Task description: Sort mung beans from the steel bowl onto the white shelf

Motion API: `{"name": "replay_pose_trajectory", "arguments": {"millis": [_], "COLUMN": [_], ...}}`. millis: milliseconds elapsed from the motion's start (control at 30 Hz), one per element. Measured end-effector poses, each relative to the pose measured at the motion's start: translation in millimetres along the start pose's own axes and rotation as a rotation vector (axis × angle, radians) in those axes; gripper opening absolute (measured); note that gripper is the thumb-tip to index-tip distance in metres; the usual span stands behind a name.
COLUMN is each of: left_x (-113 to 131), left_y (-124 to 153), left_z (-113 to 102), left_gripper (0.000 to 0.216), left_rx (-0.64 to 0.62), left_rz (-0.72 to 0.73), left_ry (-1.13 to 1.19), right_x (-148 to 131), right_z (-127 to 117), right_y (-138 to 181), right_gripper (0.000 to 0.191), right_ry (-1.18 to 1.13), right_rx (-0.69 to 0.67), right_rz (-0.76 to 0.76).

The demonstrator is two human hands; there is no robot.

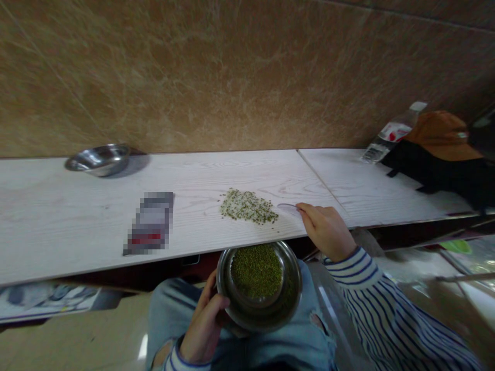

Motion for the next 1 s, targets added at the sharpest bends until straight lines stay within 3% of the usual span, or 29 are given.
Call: {"name": "replay_pose_trajectory", "arguments": {"millis": [500, 1000], "left_x": [-6, -4], "left_y": [-4, -2], "left_z": [3, 5], "left_gripper": [0.07, 0.065], "left_rx": [-0.011, -0.016], "left_rz": [-0.023, 0.003], "left_ry": [0.0, 0.003], "right_x": [-36, -34], "right_z": [-6, -14], "right_y": [16, 30], "right_gripper": [0.025, 0.024], "right_ry": [-0.055, -0.069], "right_rx": [-0.013, -0.028], "right_rz": [-0.092, -0.08]}}
Point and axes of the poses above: each hand's wrist, its own y-axis away from the middle knuckle, its own z-axis out of the palm, x = y × z, the point moved 3 cm from there along -y, towards the middle knuckle, and after that the axes turned 15 degrees about -y, right-handed, at the moved point
